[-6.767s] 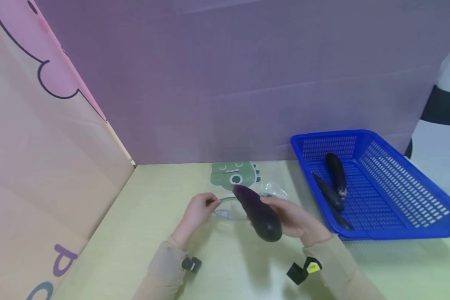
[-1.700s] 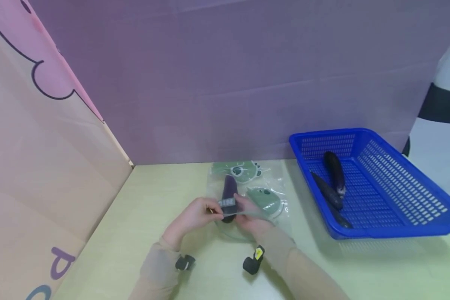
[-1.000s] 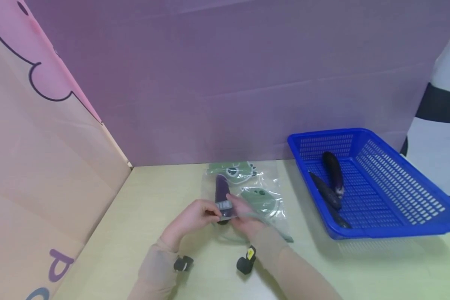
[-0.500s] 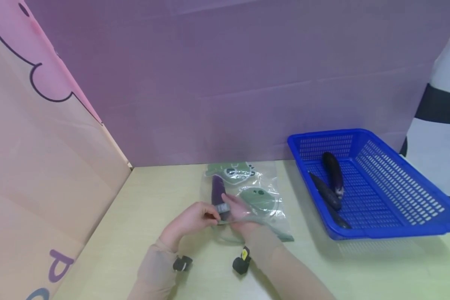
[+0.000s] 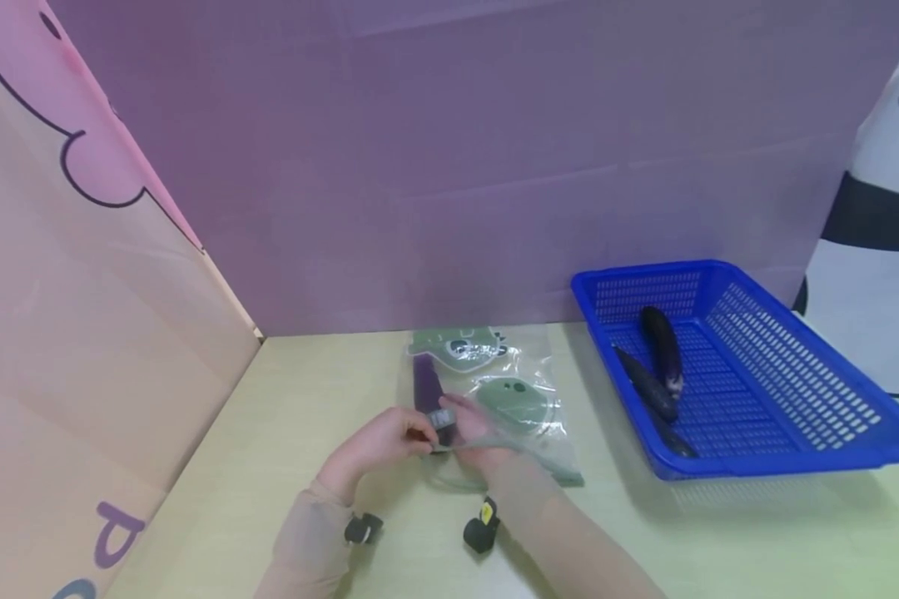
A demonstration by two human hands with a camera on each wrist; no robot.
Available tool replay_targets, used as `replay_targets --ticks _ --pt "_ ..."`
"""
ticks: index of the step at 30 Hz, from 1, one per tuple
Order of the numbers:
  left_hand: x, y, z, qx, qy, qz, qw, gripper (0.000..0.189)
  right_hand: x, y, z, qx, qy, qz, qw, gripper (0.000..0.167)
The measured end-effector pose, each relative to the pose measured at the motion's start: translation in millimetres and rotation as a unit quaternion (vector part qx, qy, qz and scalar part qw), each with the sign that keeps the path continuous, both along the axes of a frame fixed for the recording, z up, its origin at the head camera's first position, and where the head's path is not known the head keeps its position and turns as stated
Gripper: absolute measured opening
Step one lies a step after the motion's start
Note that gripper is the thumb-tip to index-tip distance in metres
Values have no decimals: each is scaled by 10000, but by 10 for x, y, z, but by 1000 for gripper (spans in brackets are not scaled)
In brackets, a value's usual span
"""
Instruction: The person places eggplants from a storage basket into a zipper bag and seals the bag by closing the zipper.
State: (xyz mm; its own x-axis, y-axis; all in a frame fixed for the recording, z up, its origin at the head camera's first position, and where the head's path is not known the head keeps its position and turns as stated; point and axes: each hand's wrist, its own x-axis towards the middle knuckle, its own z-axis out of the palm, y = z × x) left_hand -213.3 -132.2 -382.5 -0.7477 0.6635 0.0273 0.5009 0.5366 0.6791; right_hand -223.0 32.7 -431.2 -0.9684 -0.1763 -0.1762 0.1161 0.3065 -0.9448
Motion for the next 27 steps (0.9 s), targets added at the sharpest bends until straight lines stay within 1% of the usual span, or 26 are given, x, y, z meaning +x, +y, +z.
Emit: replay_targets --ticks 1,2,3,5,8,10,12,17,18,23,27 --pt "-1 -3 -4 -26 8 8 10000 9 0 -14 -8 -411 -218 -196 9987 54" --pt "-2 -5 -9 -55 9 24 10000 9 1 -24 -14 -543 -279 -303 9977 55" --pt "-3 -6 -13 -84 3 44 10000 9 1 -33 -18 -508 -286 -407 9975 55" --pt "-6 -5 -17 -149 -11 80 9999 9 -1 -57 -23 -688 -373 -650 9948 56" --pt "-7 2 -14 -211 -59 104 9997 9 -13 -84 -18 -1020 -519 -969 9887 57" --pt "-6 7 -7 -222 -101 99 9997 9 -20 -98 -8 -1272 -651 -1101 9836 57" --pt "-4 10 0 -210 -143 82 9996 8 -25 -105 7 -1081 -640 -1217 9846 55" --pt "5 6 12 -177 -214 57 9996 7 -20 -124 45 -154 -404 -1483 9880 49" --pt "7 6 14 -174 -217 55 9996 7 -22 -125 44 -84 -370 -1490 9881 47" --pt "16 6 17 -166 -211 54 9996 6 -25 -101 19 -239 -383 -1314 9903 46" --pt "13 5 4 -140 -236 63 9996 7 -26 -92 6 -260 -383 -1276 9907 43"
